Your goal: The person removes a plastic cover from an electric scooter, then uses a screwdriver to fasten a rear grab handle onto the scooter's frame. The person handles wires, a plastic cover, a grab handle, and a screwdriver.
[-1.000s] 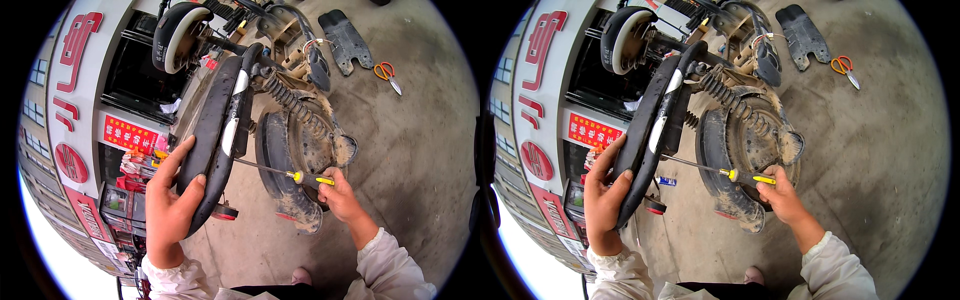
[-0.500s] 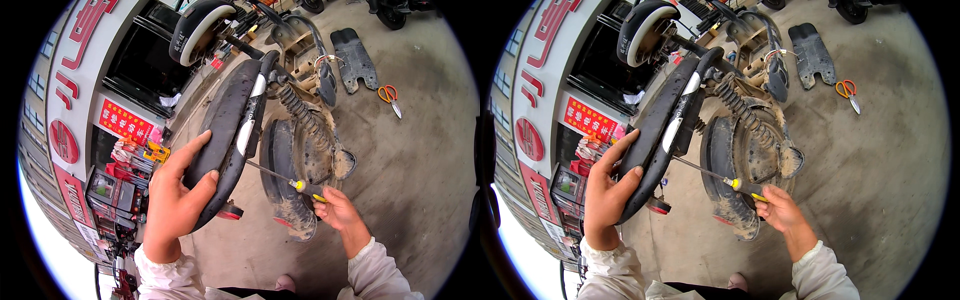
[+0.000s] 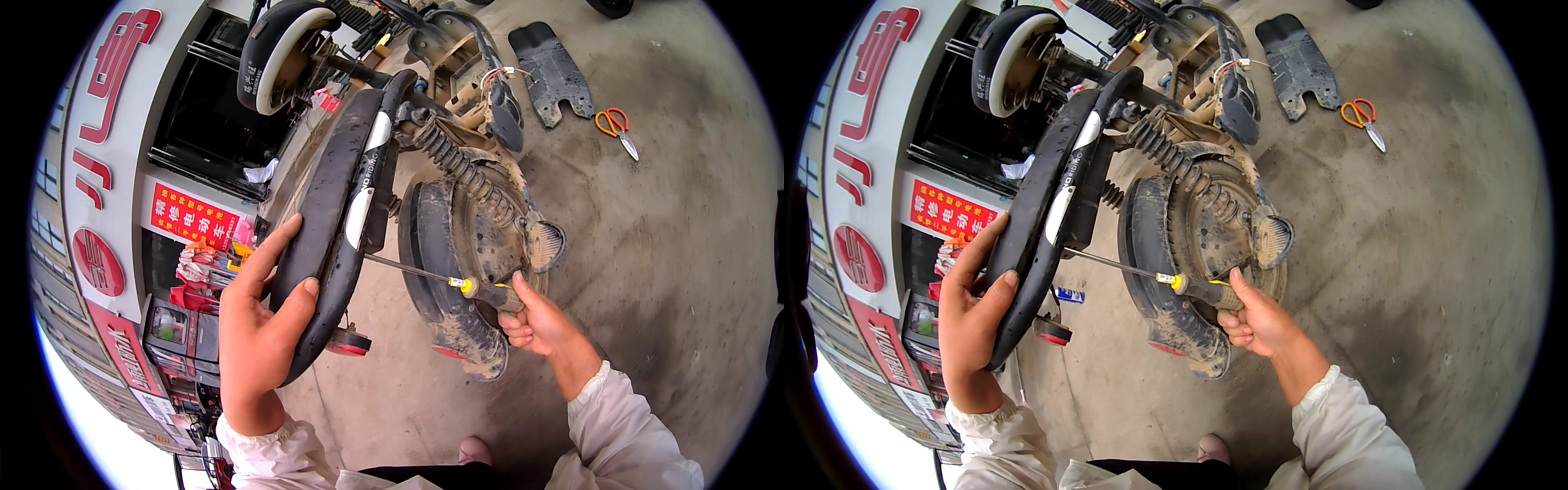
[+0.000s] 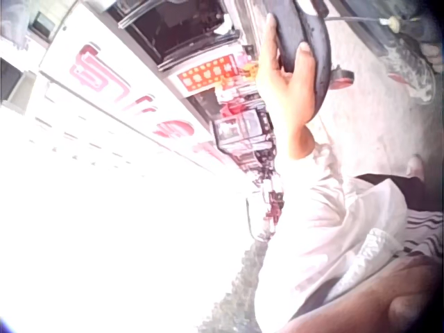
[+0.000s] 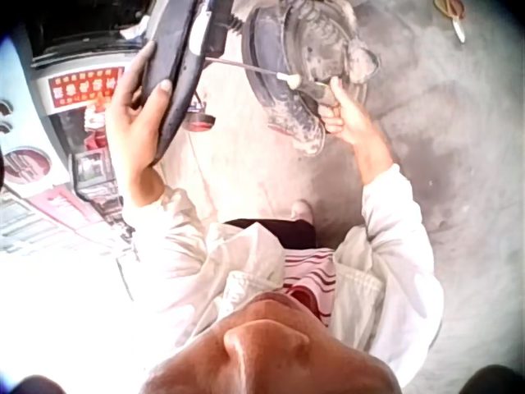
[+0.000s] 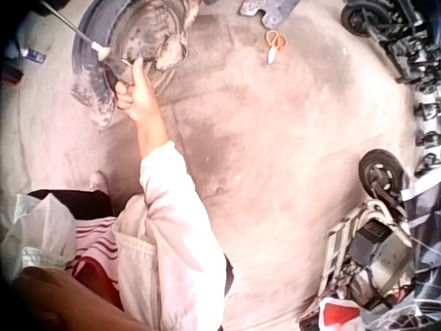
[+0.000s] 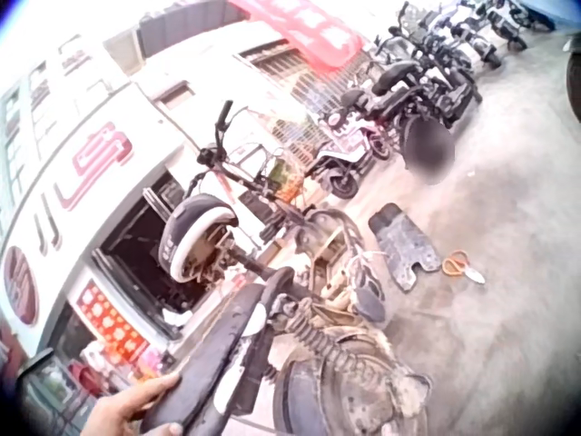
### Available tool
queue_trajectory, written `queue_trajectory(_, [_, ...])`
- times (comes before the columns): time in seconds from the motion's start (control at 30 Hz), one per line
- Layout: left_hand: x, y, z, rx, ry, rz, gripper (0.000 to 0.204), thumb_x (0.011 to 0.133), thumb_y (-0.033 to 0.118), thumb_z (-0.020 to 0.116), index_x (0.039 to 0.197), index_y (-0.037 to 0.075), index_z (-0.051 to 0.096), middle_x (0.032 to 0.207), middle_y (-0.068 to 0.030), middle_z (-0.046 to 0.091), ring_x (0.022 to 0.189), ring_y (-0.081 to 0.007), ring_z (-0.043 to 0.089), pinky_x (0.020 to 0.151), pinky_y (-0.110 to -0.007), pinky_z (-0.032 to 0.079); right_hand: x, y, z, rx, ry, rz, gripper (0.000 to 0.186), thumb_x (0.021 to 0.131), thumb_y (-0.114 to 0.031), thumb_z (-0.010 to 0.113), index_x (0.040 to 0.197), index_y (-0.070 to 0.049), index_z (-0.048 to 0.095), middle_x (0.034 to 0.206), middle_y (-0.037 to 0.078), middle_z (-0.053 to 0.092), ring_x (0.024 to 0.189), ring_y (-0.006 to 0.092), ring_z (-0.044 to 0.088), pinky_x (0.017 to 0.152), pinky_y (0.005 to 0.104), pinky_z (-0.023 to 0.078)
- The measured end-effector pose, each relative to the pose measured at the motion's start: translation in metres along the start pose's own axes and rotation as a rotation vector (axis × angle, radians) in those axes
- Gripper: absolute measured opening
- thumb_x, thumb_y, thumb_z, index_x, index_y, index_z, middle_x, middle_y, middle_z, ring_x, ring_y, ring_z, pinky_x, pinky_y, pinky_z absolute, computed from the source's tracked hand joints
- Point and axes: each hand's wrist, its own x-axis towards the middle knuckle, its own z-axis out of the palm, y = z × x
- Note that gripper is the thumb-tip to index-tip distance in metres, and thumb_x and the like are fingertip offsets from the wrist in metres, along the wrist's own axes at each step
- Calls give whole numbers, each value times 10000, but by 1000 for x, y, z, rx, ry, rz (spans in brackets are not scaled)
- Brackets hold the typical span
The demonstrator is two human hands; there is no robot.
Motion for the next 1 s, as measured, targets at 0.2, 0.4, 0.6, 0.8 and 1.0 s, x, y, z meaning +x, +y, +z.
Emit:
queue_trajectory(0.2, [1,0,-1,32,-8,18,557,827,0,603,1377,-47,532,1142,-154,650,967,-157,629,853,-269,504,3,2,-1,50,31,11,492,1018,-596,397,1154,-149,551,693,-17,443,485,43,271,435,191,252])
queue_trajectory(0.4, [1,-4,-2,30,-5,45,551,829,-1,600,1373,-54,532,1142,-156,650,981,-163,626,866,-272,497,7,-1,-14,-45,-15,64,475,1017,-579,418,1123,-134,547,775,-10,459,534,47,310,437,194,259])
queue_trajectory(0.6, [-1,1,0,58,19,50,519,843,-8,578,1359,-52,541,1134,-160,652,982,-157,622,865,-266,493,8,-4,-7,24,-46,9,455,1017,-567,440,1046,-122,529,782,-22,459,535,41,311,437,190,256])
queue_trajectory(0.8, [2,-4,0,111,-12,70,506,854,-18,552,1360,-23,543,1076,-143,659,899,-128,625,806,-246,498,9,-9,-8,20,22,16,445,1019,-570,433,984,-136,524,729,-36,424,521,37,285,431,190,241])
queue_trajectory(1.0, [-2,9,0,99,24,21,494,853,-10,554,1347,-13,552,1071,-135,654,860,-114,625,769,-232,502,15,-8,-7,16,-27,57,443,1013,-587,432,934,-157,507,686,-49,389,502,36,259,428,191,224])
